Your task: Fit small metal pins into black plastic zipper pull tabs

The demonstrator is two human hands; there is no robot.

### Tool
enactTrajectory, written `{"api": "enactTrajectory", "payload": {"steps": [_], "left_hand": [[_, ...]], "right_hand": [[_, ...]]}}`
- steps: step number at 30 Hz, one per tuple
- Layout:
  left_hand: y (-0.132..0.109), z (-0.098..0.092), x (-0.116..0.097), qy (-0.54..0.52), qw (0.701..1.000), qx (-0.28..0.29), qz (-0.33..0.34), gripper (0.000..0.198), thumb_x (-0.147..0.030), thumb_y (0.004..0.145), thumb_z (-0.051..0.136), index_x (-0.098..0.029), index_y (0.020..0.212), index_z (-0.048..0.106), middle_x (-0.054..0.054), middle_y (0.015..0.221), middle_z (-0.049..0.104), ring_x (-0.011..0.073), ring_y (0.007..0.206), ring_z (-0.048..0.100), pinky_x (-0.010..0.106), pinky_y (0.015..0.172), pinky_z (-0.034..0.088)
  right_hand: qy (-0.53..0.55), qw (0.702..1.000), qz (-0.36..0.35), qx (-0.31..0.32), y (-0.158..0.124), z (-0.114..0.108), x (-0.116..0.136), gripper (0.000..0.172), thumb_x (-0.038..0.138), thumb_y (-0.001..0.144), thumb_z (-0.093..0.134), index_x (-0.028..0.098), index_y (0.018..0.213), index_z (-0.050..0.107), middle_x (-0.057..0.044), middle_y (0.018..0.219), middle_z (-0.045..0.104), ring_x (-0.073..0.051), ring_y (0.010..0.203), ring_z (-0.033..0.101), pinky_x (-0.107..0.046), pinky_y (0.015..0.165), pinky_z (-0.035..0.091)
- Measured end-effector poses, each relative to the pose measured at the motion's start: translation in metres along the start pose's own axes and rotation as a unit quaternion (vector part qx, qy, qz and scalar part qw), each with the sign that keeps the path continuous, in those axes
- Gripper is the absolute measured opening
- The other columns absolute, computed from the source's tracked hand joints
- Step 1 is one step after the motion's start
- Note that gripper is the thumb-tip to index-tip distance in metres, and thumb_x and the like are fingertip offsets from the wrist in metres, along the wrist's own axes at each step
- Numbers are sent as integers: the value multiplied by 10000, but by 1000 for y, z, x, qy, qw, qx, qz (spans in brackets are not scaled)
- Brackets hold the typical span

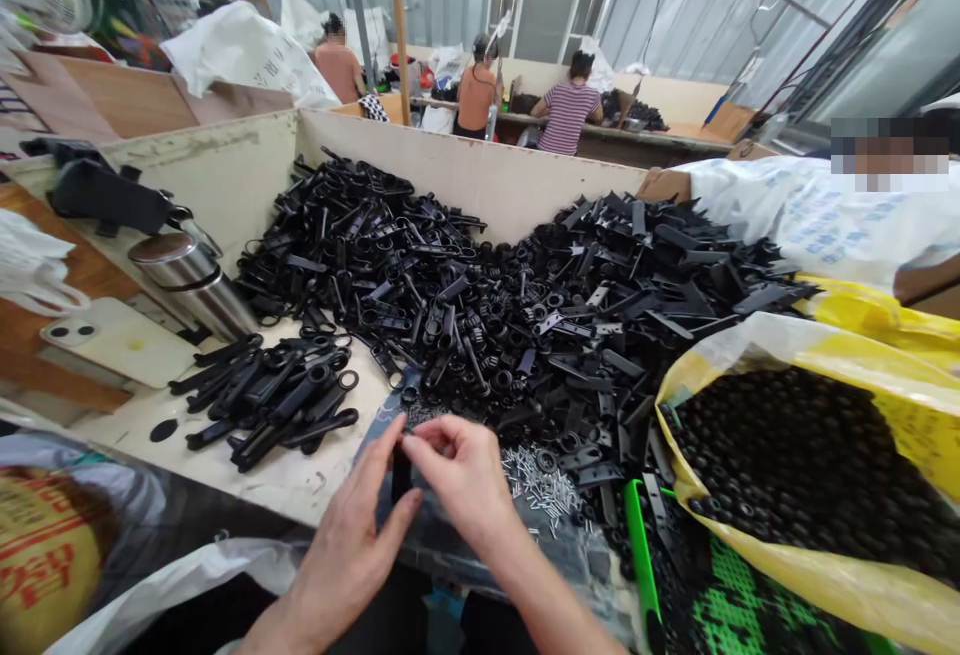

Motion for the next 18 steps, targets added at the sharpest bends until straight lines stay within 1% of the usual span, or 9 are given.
{"api": "enactTrajectory", "payload": {"steps": [1,3,5,7,9,11,14,16,18], "left_hand": [[-3,8,6,-49,998,8,-44,547,-275,988,479,-257,1528,390,106,1541,487,278,1408,449,444,1132,391],[-9,16,24,-159,978,3,-136,546,-306,970,509,-236,1506,429,129,1454,559,287,1292,555,443,1074,448],[-14,18,42,-272,938,-7,-216,658,-356,902,627,-194,1507,424,130,1226,661,254,1010,666,399,908,540],[-17,15,53,-354,894,-20,-274,756,-366,805,754,-172,1476,464,82,1034,676,197,823,640,319,747,550],[-19,8,56,-392,867,-38,-306,713,-345,736,832,-177,1380,576,54,980,671,158,782,603,261,694,520],[-21,2,53,-409,853,-49,-321,621,-327,695,871,-186,1265,667,42,973,678,129,740,587,241,684,499],[-25,1,47,-436,835,-46,-333,602,-316,685,882,-193,1236,677,26,924,683,109,675,582,247,675,486],[-28,5,44,-478,805,-30,-350,595,-293,703,868,-192,1250,657,22,883,676,114,680,579,251,668,479],[-34,9,43,-532,758,-16,-378,553,-262,719,842,-184,1233,655,14,849,655,112,674,552,249,635,464]], "right_hand": [[-37,999,2,21,-5,7,-2,218,350,849,706,147,830,782,-23,692,747,-128,548,602,-206,509,455],[-156,986,-19,56,-3,18,-1,205,337,911,659,172,910,780,-6,734,763,-133,601,654,-195,540,479],[-270,959,-57,71,11,23,4,202,345,955,632,205,1015,764,0,829,778,-146,731,708,-200,649,512],[-332,938,-75,66,31,28,9,206,346,976,618,225,1094,735,-21,970,772,-174,881,723,-239,779,515],[-376,921,-76,65,51,38,10,198,319,975,618,210,1109,714,-69,1095,738,-217,958,718,-290,828,509],[-423,900,-69,74,66,52,9,173,271,968,612,180,1082,705,-113,1133,710,-245,951,724,-315,798,514],[-470,876,-62,89,74,65,7,141,205,968,579,171,1037,697,-111,1090,702,-242,912,732,-305,747,513],[-488,866,-65,94,72,61,7,149,215,986,550,189,1016,694,-87,1087,694,-223,902,730,-286,735,504],[-496,860,-72,91,66,50,8,169,270,1012,525,218,1019,685,-60,1123,675,-198,912,723,-270,745,494]]}}
Point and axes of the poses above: each hand's wrist, its own y-axis towards the middle knuckle, its own z-axis out of the palm, x = y × z, the point moved 9 cm from there along y, towards the middle knuckle
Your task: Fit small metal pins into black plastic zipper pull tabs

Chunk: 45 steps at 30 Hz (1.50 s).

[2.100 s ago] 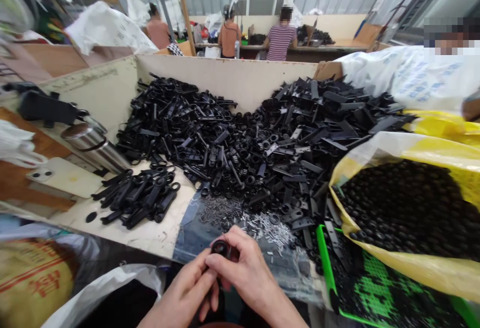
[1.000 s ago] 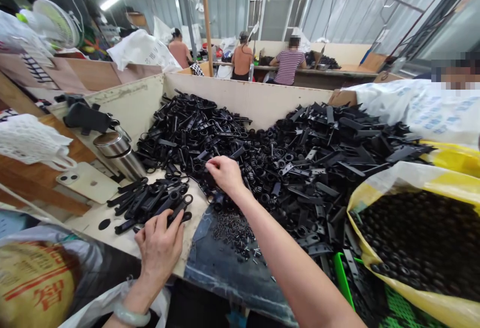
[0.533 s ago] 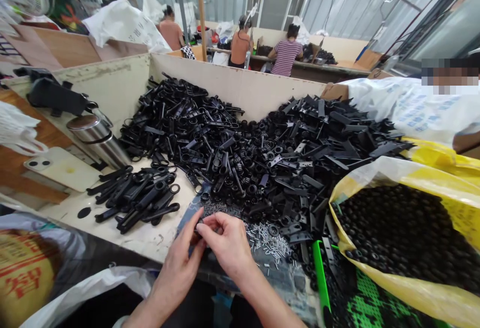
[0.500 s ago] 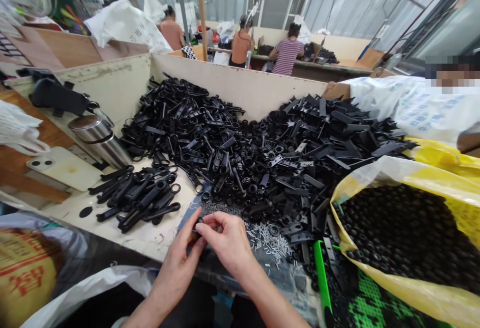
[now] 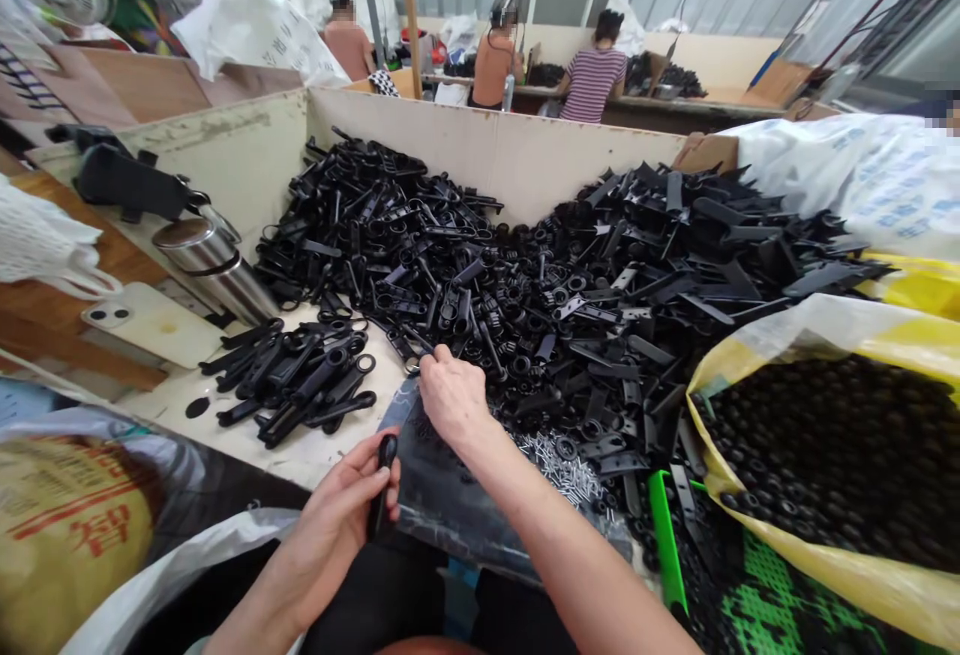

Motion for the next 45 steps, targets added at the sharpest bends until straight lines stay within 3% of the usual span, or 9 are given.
{"api": "enactTrajectory", "payload": {"steps": [6,14,20,21,24,26,36,41,45], "left_hand": [[-3,5,10,-65,996,32,-45,415,-252,807,778,-180,1189,635,-26,760,574,82,599,468,217,535,377],[-13,-3,13,-73,997,28,-30,466,-329,862,747,-175,1266,573,46,881,671,110,645,535,237,567,423],[-17,-7,16,-123,989,37,-76,381,-392,851,763,-157,1135,668,7,820,612,60,561,444,188,484,347],[-17,-3,19,-126,988,47,-82,379,-367,823,797,-156,1114,678,1,817,605,52,559,438,179,480,339],[-16,16,35,-94,988,76,-94,406,-273,734,872,-152,1079,696,-13,786,598,38,545,437,159,466,325],[-14,28,48,-48,992,74,-88,416,-318,730,869,-146,1071,701,-12,762,606,44,531,455,162,455,338],[-2,56,59,130,991,39,20,533,-348,625,913,-171,1087,713,14,812,701,89,545,523,215,508,416],[-14,62,68,102,986,107,-73,560,-444,815,758,-177,1291,634,62,866,715,114,621,576,215,543,396],[-30,68,71,69,975,147,-149,454,-213,813,683,-180,1257,595,35,847,686,87,589,531,200,528,336]], "right_hand": [[-7,1000,-1,-7,-12,-6,-10,217,372,1026,518,245,1127,661,-54,1154,662,-199,929,714,-273,761,488],[98,995,-16,-7,6,1,-1,142,214,936,612,215,849,724,-47,964,693,-195,893,681,-279,788,464],[276,961,10,-7,-61,-9,-43,262,391,962,548,180,888,684,9,758,608,-123,611,532,-221,560,417],[325,945,30,3,-77,-3,-50,313,447,972,523,177,911,667,24,718,577,-109,556,479,-210,509,380],[599,785,151,47,-125,32,-63,406,583,834,697,185,893,645,80,620,452,-72,473,299,-191,451,243],[659,725,189,62,-147,49,-60,453,607,758,771,182,861,650,87,606,432,-64,476,260,-191,455,208],[501,852,145,-27,-167,37,-76,383,558,838,696,177,876,726,42,575,535,-127,520,450,-232,505,361],[461,878,87,-96,-170,10,-89,340,477,969,571,218,1026,782,-58,876,751,-214,784,681,-294,735,527],[433,895,1,-111,-177,-10,-73,327,399,1033,499,246,1097,780,-58,883,740,-194,815,698,-268,741,543]]}}
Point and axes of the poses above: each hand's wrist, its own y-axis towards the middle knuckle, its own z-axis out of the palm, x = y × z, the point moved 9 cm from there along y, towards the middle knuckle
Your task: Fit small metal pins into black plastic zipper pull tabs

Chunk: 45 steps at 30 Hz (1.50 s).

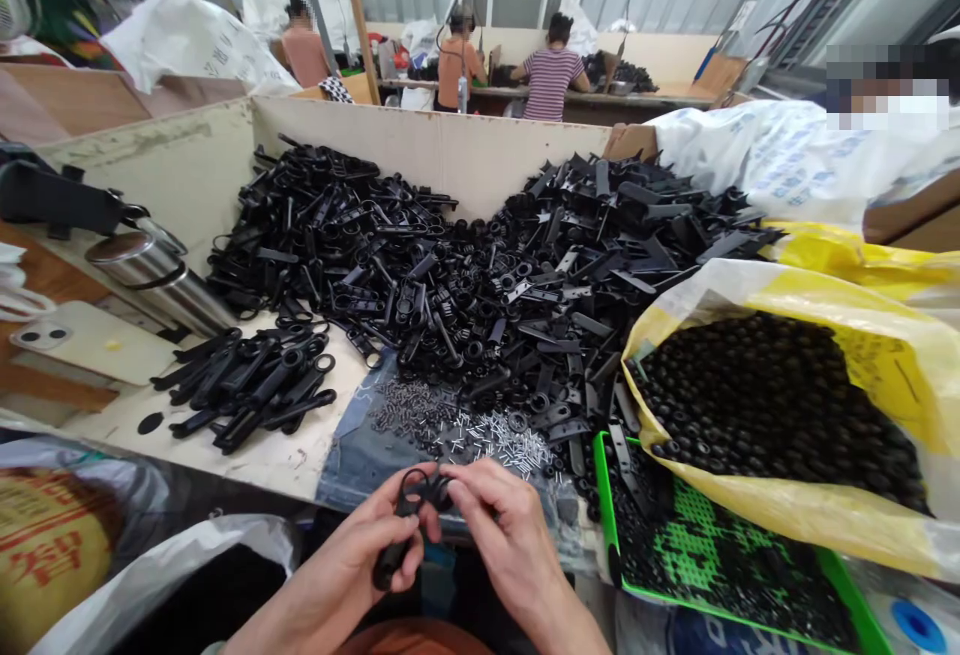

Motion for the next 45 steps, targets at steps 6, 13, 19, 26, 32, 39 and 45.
{"api": "enactTrajectory", "payload": {"steps": [6,13,19,26,32,39,45], "left_hand": [[-11,-3,13,32,999,-15,-21,477,-208,801,654,-168,1265,551,12,785,651,99,584,515,226,558,349],[-18,-6,18,88,996,-4,-34,551,-241,858,601,-147,1389,488,-15,740,604,79,556,441,221,548,305],[-18,-12,20,99,994,-14,-45,583,-221,822,562,-186,1400,495,-14,763,592,71,516,409,237,513,231],[-21,-4,15,116,992,22,-47,387,-182,765,529,-184,1144,609,8,854,624,46,498,406,243,490,191],[-23,1,12,133,989,49,-49,340,-157,739,514,-179,1066,603,3,859,628,35,484,410,241,480,201],[-19,-3,16,115,992,-11,-53,543,-348,836,612,-160,1324,468,-17,817,602,47,497,387,229,470,180],[-8,-4,18,237,971,-24,10,297,-419,922,541,-166,1075,568,-46,734,564,46,441,378,216,422,224]], "right_hand": [[-114,985,-127,17,-8,12,31,342,294,1070,418,225,1122,749,-45,759,679,-149,614,645,-236,599,534],[-122,980,-156,18,-10,13,32,282,215,1048,463,225,1166,719,-57,814,694,-154,656,673,-231,604,548],[-132,979,-152,27,-9,18,32,272,193,1039,470,200,1129,727,-57,797,670,-154,648,659,-233,598,542],[-158,971,-163,72,-9,23,30,303,221,1058,436,157,1126,725,-64,779,650,-148,622,653,-220,564,533],[-163,965,-189,82,-12,23,33,309,228,1073,418,152,1118,714,-59,771,648,-141,611,649,-212,563,540],[-178,973,-148,-13,-15,22,31,298,271,1069,450,154,1046,723,-41,734,644,-151,613,668,-214,561,545],[-185,967,-156,-74,-27,23,32,279,262,1064,460,156,1053,718,-64,779,696,-160,631,709,-204,567,563]]}}
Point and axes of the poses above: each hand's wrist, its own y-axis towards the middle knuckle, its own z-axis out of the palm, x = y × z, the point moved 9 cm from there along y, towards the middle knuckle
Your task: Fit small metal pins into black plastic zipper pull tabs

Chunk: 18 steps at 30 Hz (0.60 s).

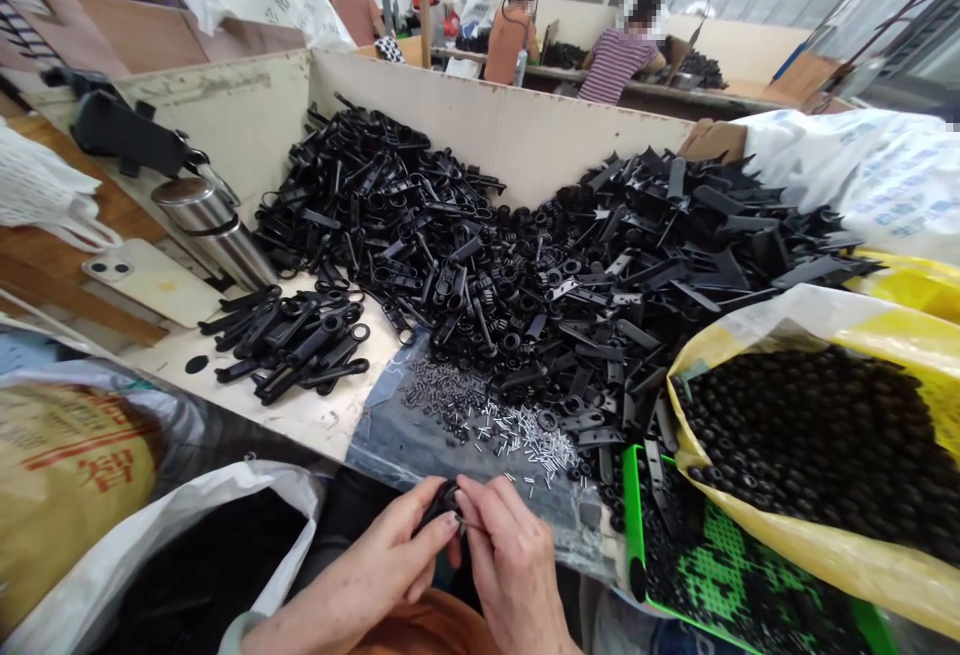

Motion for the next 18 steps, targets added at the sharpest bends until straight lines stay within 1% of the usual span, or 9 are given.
{"api": "enactTrajectory", "payload": {"steps": [2,4,6,8,11,12,14,16,18], "left_hand": [[2,-1,4,30,1000,0,9,265,-414,942,508,-176,1035,577,-60,697,549,54,434,368,215,417,243],[3,-2,7,56,998,-6,21,251,-405,957,488,-187,1029,589,-60,702,564,64,455,377,216,444,290],[1,-5,4,84,995,-20,46,221,-380,961,493,-200,1025,606,-50,726,598,83,520,442,222,525,368],[-1,-6,-1,115,990,-33,74,202,-358,963,497,-206,1011,621,-38,737,626,114,627,528,237,642,426],[-3,-6,-6,158,983,-33,92,250,-383,977,476,-201,1014,643,-21,715,637,158,734,590,263,743,452],[-3,-7,-6,169,981,-32,89,288,-406,980,466,-196,1049,650,-18,700,631,167,734,592,270,744,456],[-5,-11,-4,178,981,-25,79,380,-451,983,459,-182,1189,631,-11,704,637,177,737,597,274,727,467],[-8,-15,-5,178,981,-5,75,462,-481,991,449,-192,1332,563,15,812,691,177,776,620,265,715,484],[-13,-17,-10,212,974,19,81,431,-460,1001,446,-229,1345,562,38,966,733,181,856,653,269,772,505]], "right_hand": [[4,1000,10,-5,-3,0,0,279,268,1065,462,161,1059,719,-62,775,698,-158,626,712,-198,558,562],[16,1000,21,-9,-6,-1,-1,273,272,1063,469,164,1069,720,-52,762,690,-152,621,710,-193,568,563],[29,999,29,-14,-10,0,-2,260,268,1056,486,163,1078,723,-47,758,685,-148,625,707,-189,588,566],[44,998,35,-17,-13,1,-4,244,255,1045,509,162,1093,729,-46,757,685,-148,627,702,-190,606,568],[69,996,50,-22,-17,4,-10,229,245,1020,553,175,1123,746,-46,766,696,-150,636,696,-196,629,568],[78,994,68,-25,-18,5,-14,231,253,1011,571,183,1144,747,-45,781,704,-152,651,696,-201,647,569],[100,987,127,-22,-21,7,-24,267,289,995,600,201,1210,732,-33,789,709,-152,656,681,-211,653,563],[133,971,197,-2,-27,12,-35,329,347,981,616,215,1267,710,-13,760,691,-147,628,643,-221,630,544],[170,952,254,35,-33,21,-42,371,410,953,644,221,1263,718,7,712,654,-139,593,589,-229,596,510]]}}
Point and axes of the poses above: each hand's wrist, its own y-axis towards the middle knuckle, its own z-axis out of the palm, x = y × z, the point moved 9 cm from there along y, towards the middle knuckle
